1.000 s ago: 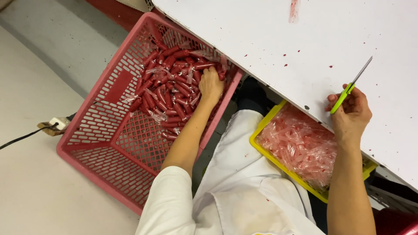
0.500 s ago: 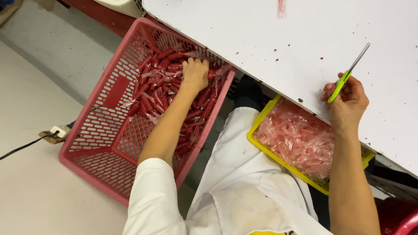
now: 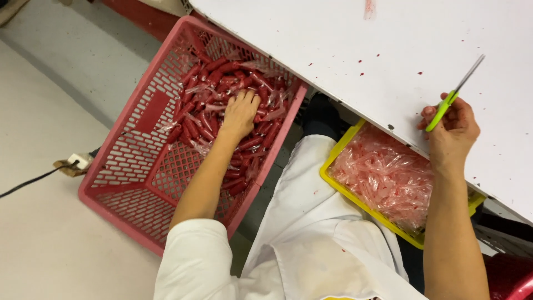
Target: The person is using scissors to cut the plastic strings connecting small sausages and then placing the separated sausages into a pink basket.
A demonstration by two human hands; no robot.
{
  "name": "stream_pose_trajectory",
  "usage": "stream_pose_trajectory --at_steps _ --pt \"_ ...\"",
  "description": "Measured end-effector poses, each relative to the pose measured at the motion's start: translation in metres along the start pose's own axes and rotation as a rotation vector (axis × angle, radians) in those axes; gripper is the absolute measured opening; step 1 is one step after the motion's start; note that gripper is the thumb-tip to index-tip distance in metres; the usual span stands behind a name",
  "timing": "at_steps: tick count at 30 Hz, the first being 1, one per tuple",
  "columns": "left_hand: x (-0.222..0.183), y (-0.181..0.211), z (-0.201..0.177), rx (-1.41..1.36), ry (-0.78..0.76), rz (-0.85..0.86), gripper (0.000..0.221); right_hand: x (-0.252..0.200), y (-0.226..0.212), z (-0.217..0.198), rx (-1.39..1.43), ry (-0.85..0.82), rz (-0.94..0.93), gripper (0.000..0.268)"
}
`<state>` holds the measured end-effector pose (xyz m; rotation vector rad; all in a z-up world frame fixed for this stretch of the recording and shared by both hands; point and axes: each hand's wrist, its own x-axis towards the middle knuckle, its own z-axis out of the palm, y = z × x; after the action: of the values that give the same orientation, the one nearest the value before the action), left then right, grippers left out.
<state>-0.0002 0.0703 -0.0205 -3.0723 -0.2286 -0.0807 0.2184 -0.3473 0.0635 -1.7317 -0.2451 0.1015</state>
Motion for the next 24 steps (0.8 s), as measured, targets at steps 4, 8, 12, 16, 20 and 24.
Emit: stream_pose_trajectory --at_steps 4,8,12,16,20,24 --pt "-0.009 0.037 -0.024 0.211 -0.284 -0.262 0.048 -0.002 -0.012 0.004 -0.024 0.024 0.023 0.024" --pt "-0.046 0.042 -0.018 0.042 -0.077 -0.343 0.051 -0.009 -0.007 0.001 -0.004 0.038 0.000 0.029" --pt "-0.075 0.036 -0.051 -0.259 0.122 -0.566 0.027 -0.043 -0.043 -0.005 0.012 -0.070 -0.020 0.032" --pt "-0.071 0.055 -0.128 -0.777 0.113 -0.954 0.038 -0.082 -0.043 -0.009 0.574 0.027 0.710 0.027" --pt "-0.043 0.117 -0.147 -0.883 0.180 -0.766 0.056 -0.147 0.016 -0.027 -0.284 -0.531 -0.397 0.043" --pt "-0.013 0.197 -0.144 -0.920 -0.032 -0.411 0.070 -0.193 -0.019 -0.029 -0.213 -0.434 -0.226 0.061"
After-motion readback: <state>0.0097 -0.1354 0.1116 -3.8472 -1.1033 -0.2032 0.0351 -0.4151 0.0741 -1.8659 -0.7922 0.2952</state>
